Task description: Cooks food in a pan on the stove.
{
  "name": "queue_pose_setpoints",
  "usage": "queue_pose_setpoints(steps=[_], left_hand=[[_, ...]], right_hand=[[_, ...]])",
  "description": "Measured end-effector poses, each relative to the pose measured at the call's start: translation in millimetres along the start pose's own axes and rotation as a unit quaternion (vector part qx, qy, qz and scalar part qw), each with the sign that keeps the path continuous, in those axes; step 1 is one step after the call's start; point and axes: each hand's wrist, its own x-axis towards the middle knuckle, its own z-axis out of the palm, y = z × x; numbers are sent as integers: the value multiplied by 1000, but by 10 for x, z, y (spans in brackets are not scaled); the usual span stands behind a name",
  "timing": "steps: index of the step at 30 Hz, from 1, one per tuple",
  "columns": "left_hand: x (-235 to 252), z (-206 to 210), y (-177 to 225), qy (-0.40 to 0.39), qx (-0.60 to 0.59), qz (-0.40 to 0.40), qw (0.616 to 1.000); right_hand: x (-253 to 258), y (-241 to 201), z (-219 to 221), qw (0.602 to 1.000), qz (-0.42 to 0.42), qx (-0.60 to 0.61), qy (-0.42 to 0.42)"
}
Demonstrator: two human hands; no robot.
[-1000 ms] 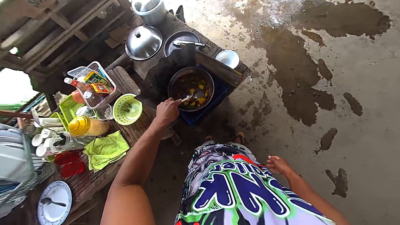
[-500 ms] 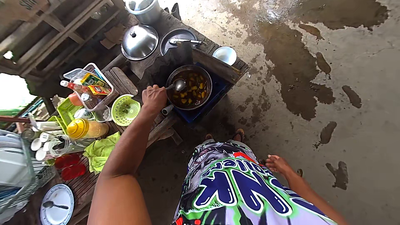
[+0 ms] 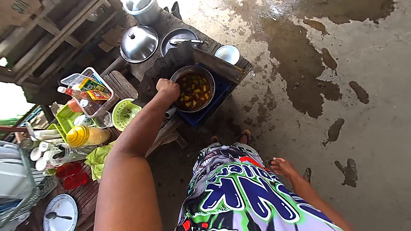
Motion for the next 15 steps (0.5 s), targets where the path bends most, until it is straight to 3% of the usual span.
queue_pose_setpoints(steps=[4,8,12,15], left_hand=[[125,137,-191,-25,-80,56,995],[405,583,-268,-40,-215,68,973],[629,1015,-207,15,-309,94,946],[616,1063,-239,46,-334,90,937]], right_hand=[[-33,120,-23,1000,14,11,10],[-20,256,-56,999,33,6,5],[-1,216,-48,999,41,-7,-2],[16,88,-48,1000,22,-2,4]])
